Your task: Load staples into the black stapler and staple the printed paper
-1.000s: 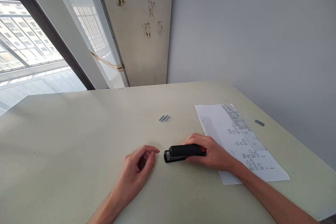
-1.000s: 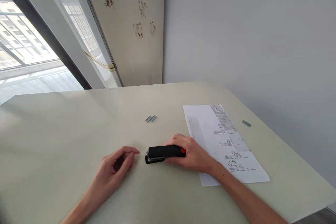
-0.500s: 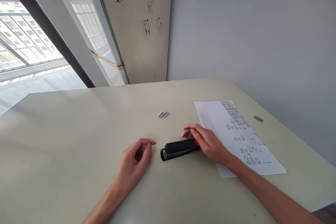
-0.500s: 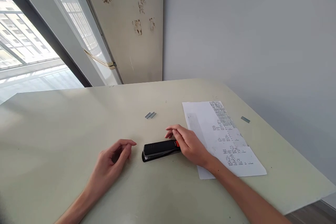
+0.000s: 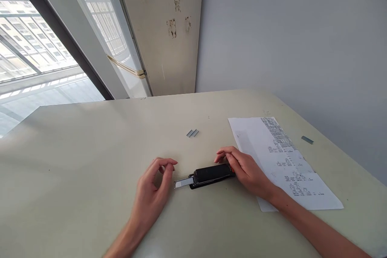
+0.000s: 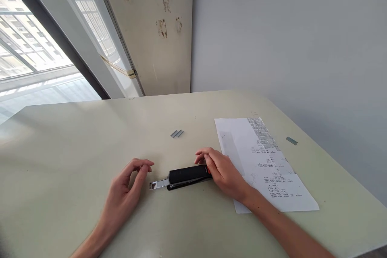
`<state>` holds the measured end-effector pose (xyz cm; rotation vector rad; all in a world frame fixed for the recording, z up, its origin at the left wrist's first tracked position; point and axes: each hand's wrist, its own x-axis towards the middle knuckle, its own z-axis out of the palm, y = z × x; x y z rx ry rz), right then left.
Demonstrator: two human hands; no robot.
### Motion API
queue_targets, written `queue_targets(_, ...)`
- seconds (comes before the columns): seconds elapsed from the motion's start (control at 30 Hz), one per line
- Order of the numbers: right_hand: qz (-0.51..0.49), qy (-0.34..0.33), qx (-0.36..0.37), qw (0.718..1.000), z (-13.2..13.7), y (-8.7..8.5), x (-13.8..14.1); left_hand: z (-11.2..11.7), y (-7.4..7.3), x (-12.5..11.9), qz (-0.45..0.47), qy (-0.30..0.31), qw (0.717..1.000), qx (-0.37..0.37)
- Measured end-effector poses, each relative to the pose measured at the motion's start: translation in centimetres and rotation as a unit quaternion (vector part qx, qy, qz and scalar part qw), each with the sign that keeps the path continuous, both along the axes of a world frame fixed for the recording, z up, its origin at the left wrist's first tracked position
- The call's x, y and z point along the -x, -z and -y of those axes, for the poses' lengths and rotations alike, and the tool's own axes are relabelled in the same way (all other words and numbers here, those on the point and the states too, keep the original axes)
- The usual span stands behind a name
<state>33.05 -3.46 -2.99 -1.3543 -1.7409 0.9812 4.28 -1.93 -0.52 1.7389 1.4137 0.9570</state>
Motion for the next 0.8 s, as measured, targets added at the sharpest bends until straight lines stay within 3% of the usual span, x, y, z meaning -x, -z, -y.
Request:
queue_targets(0.1,0.024,-0.028,-0.017,0.999,0.1,-0.3,-0.1,0.0,0.2,0.0,0.013,0.026,0.999,0.038)
queue_targets(0.27,0.121,-0.121,-0.118,0.978,0.0,-1.0,-0.2,0.0,0.1,0.4,0.034,0.045,0.994,0.091)
queue_targets(0.33,0.116,-0.104,-0.108,0.982,0.1,-1.3,0.1,-0.1,0.1,0.4,0.087,0.041,0.988,0.122)
queue_targets(0.4,0.088,-0.068,-0.034,0.993,0.3,-1.8,0.6,-0.2,0.1,0.3,0.203,0.043,0.965,0.161)
queue_targets(0.43,0.061,-0.051,0.024,0.997,0.4,-2.1,1.0,-0.3,0.1,0.1,0.278,0.045,0.941,0.185)
queue_targets(0.5,-0.030,-0.036,0.168,0.985,0.6,-2.8,1.7,-0.4,0.3,-0.4,0.427,0.047,0.868,0.250)
queue_targets(0.57,-0.147,-0.060,0.302,0.940,0.9,-3.2,2.3,-0.4,0.4,-0.8,0.533,0.037,0.779,0.329)
queue_targets(0.63,-0.241,-0.099,0.387,0.885,1.0,-3.3,2.7,-0.3,0.3,-1.0,0.590,0.015,0.705,0.395)
queue_targets(0.7,-0.292,-0.126,0.428,0.846,1.2,-3.1,2.9,-0.1,0.2,-1.1,0.614,-0.009,0.660,0.433)
queue_targets(0.8,-0.330,-0.131,0.464,0.812,1.3,-2.6,3.1,0.1,-0.1,-1.0,0.623,-0.040,0.630,0.462)
